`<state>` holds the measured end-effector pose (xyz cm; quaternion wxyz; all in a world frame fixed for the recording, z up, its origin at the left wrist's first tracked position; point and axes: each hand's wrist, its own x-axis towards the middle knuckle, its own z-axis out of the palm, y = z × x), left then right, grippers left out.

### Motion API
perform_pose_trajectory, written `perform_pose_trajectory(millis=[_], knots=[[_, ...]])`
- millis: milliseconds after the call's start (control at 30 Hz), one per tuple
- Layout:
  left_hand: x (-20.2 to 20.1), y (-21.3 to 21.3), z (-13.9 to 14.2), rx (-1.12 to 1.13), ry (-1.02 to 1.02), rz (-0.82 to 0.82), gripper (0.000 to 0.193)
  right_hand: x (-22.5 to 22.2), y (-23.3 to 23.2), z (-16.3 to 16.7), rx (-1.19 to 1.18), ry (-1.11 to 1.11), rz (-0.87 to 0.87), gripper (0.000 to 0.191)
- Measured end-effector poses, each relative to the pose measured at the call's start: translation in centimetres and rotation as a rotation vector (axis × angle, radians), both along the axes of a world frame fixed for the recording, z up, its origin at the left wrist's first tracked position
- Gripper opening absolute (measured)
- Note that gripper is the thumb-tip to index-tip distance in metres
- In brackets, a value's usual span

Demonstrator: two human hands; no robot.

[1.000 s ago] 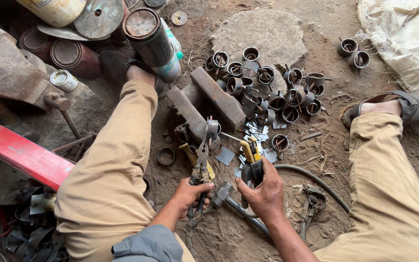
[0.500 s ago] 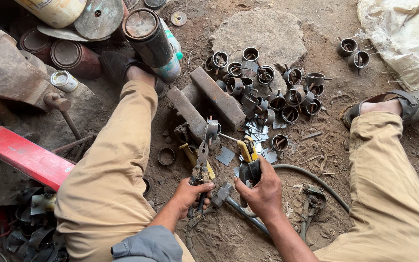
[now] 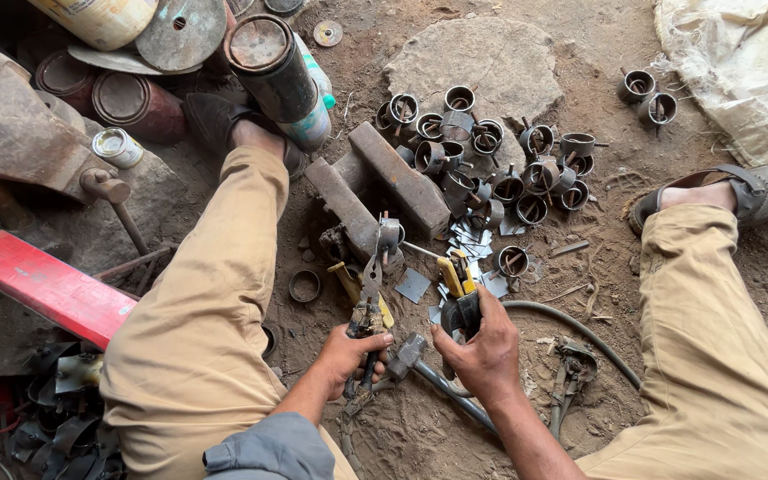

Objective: The person sits on the ground and uses a welding torch to join small metal pieces to cylindrical metal parts. They use pliers to hold the pieces in place on a metal block, weld them, and then place the finished parts into a pile.

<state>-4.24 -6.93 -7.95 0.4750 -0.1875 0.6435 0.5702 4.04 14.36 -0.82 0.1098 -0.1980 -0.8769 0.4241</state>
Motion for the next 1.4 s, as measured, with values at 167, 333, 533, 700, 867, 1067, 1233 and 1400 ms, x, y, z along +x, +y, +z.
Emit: perform_pose_trajectory(millis=[167,333,533,700,867,1067,1233,1400], knots=[[0.0,0.0,0.0,0.008,0.01,-0.008,0.025,0.0,-0.1,-0.2,0.014,0.05,-0.015,0.063],[0.0,0.0,0.0,-0.001,0.004,0.004,0.024,-0.1,-0.1,-1.5,0.02,-0.027,0.027,0.063],[0.1,0.0,0.1,0.003,0.018,-0.001,0.024,-0.1,0.0,-2.3,0.025,-0.004,0.026,0.065],[0.0,0.0,0.1,-0.014,0.021,-0.015,0.025,0.1,0.0,-1.8,0.04,-0.012,-0.016,0.06],[0.0,0.0,0.0,0.002,0.023,0.005,0.025,0.0,-0.2,-1.6,0.066,0.065,0.03,0.062],[0.1,0.0,0.0,0.004,0.023,0.009,0.024,-0.3,-0.3,-1.4,0.05,0.051,0.021,0.064],[0.2,0.0,0.2,0.002,0.026,0.01,0.024,-0.2,-0.3,-1.2,0.051,0.073,0.007,0.065],[0.2,0.2,0.4,-0.033,0.043,-0.002,0.024,0.0,-0.2,-1.3,0.035,0.026,0.007,0.065]])
